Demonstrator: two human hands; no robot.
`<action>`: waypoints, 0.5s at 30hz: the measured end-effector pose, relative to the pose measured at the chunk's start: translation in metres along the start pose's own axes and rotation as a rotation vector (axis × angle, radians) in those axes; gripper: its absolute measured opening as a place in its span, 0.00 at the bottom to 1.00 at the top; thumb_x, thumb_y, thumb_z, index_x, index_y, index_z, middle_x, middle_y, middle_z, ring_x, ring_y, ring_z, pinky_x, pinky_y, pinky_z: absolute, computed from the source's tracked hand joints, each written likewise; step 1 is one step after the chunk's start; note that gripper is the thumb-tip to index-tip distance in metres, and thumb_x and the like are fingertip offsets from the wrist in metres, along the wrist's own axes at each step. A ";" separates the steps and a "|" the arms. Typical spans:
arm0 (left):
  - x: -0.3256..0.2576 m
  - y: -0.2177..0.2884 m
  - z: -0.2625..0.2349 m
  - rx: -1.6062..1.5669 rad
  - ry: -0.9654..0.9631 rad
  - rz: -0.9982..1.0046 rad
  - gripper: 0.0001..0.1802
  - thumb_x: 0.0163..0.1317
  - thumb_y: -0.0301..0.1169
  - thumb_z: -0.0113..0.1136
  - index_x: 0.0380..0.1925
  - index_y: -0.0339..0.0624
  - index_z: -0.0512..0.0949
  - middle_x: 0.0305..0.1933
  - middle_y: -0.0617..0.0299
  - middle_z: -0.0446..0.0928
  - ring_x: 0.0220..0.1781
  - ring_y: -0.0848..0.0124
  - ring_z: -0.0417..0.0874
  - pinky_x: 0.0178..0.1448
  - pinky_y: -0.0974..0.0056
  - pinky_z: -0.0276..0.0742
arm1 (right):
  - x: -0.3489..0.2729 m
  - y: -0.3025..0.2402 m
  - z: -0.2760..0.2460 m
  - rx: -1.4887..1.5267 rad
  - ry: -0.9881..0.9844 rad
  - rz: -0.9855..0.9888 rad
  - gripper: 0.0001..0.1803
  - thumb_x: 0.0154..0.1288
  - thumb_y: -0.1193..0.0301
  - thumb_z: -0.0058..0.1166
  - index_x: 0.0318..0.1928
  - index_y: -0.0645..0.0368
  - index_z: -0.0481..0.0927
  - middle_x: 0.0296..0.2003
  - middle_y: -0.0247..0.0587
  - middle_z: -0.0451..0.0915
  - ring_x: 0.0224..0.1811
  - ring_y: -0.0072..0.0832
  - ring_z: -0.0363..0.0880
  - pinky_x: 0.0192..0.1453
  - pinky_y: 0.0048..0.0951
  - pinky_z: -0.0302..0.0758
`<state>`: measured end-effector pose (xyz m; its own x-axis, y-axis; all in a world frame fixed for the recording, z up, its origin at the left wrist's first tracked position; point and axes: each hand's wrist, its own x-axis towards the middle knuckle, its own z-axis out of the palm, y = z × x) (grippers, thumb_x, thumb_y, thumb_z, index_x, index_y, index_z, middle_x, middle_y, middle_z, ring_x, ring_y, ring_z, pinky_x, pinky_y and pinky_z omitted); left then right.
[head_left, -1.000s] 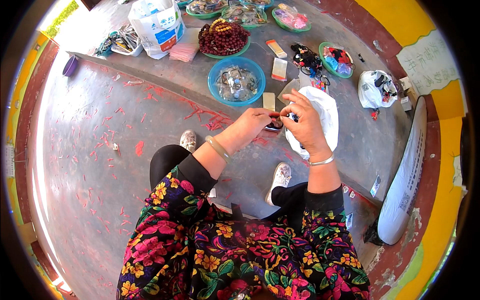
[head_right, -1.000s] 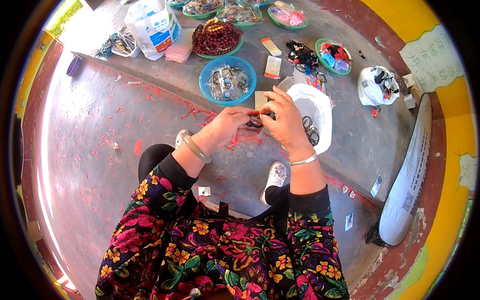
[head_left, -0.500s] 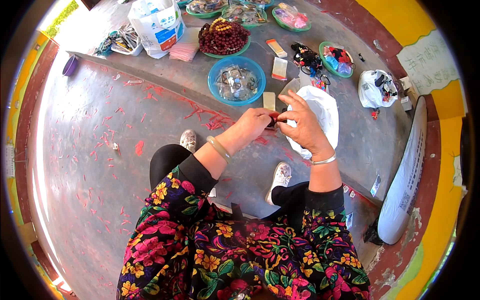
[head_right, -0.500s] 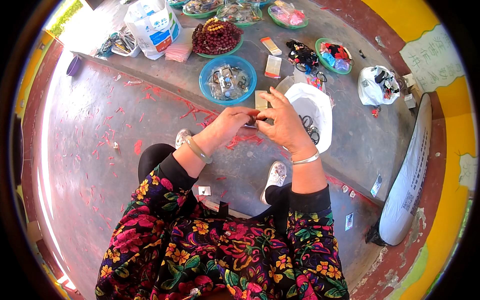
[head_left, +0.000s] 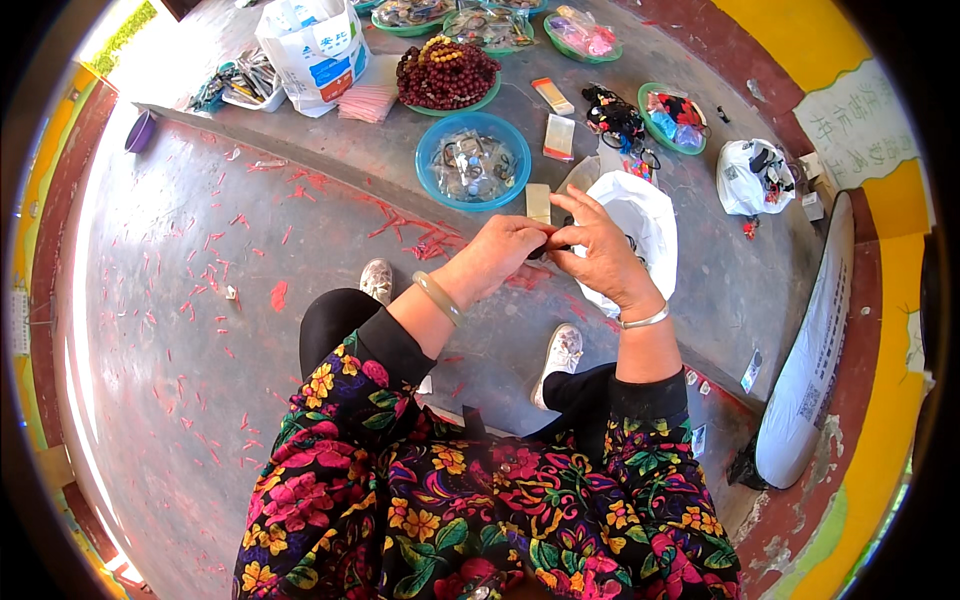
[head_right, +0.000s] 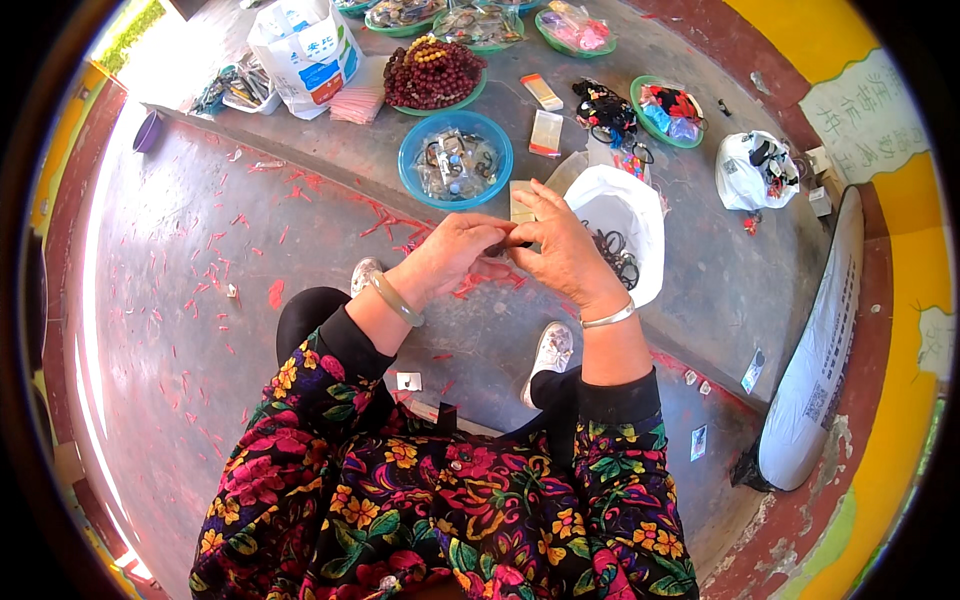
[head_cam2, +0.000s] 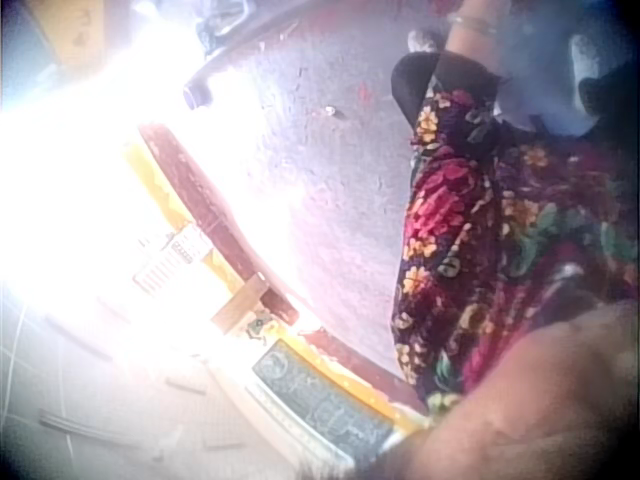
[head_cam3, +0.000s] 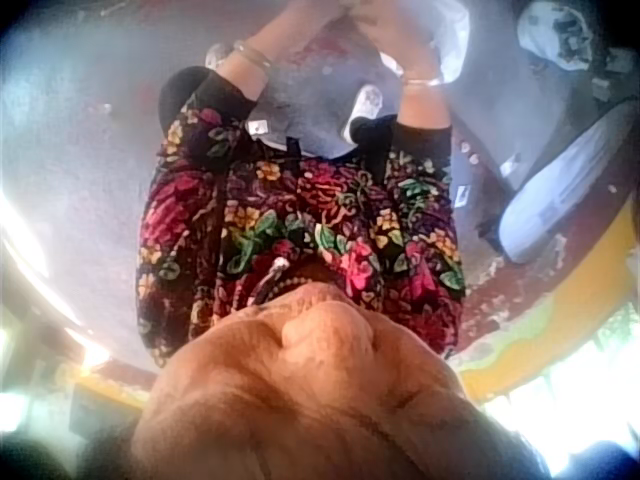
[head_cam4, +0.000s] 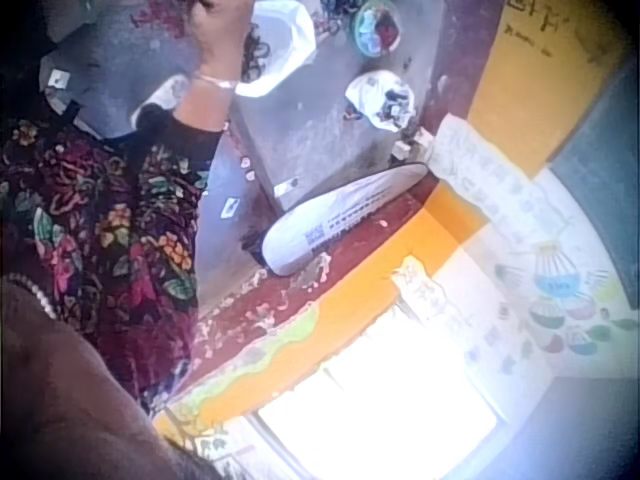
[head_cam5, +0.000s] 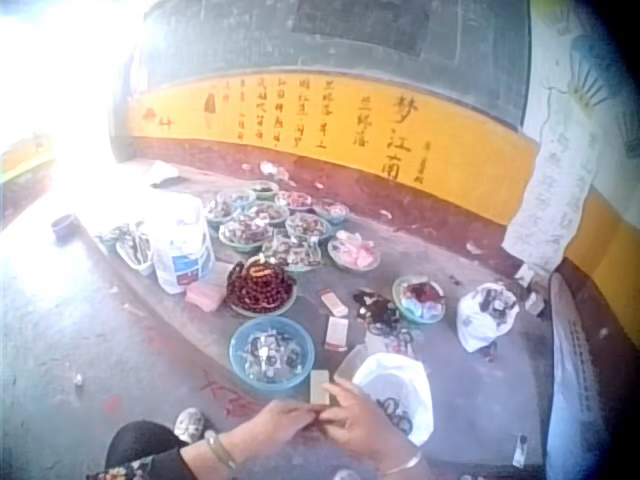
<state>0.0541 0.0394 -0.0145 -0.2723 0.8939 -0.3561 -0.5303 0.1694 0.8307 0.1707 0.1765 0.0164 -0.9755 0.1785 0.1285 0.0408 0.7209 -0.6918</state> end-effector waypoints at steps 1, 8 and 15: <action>0.000 0.001 0.000 -0.013 0.008 -0.026 0.18 0.64 0.27 0.42 0.48 0.24 0.72 0.43 0.50 0.75 0.40 0.64 0.81 0.42 0.62 0.83 | 0.000 0.000 0.000 0.003 -0.006 0.000 0.10 0.45 0.74 0.59 0.32 0.52 0.85 0.58 0.49 0.69 0.68 0.45 0.54 0.68 0.40 0.57; -0.002 -0.002 -0.002 -0.127 -0.010 0.024 0.18 0.65 0.29 0.43 0.50 0.26 0.71 0.41 0.53 0.75 0.39 0.67 0.81 0.40 0.64 0.83 | 0.002 -0.004 -0.002 0.019 -0.075 -0.021 0.08 0.45 0.73 0.58 0.30 0.54 0.83 0.58 0.55 0.68 0.68 0.48 0.53 0.69 0.42 0.55; -0.001 -0.002 0.000 -0.086 -0.008 0.006 0.19 0.66 0.31 0.44 0.51 0.29 0.71 0.40 0.56 0.75 0.36 0.70 0.79 0.37 0.66 0.82 | 0.002 -0.002 0.002 0.056 -0.084 0.005 0.09 0.43 0.74 0.59 0.30 0.54 0.84 0.58 0.54 0.67 0.68 0.48 0.54 0.70 0.43 0.52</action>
<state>0.0550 0.0382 -0.0157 -0.2697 0.8980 -0.3476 -0.5957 0.1280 0.7929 0.1680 0.1740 0.0161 -0.9901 0.1237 0.0665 0.0360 0.6812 -0.7312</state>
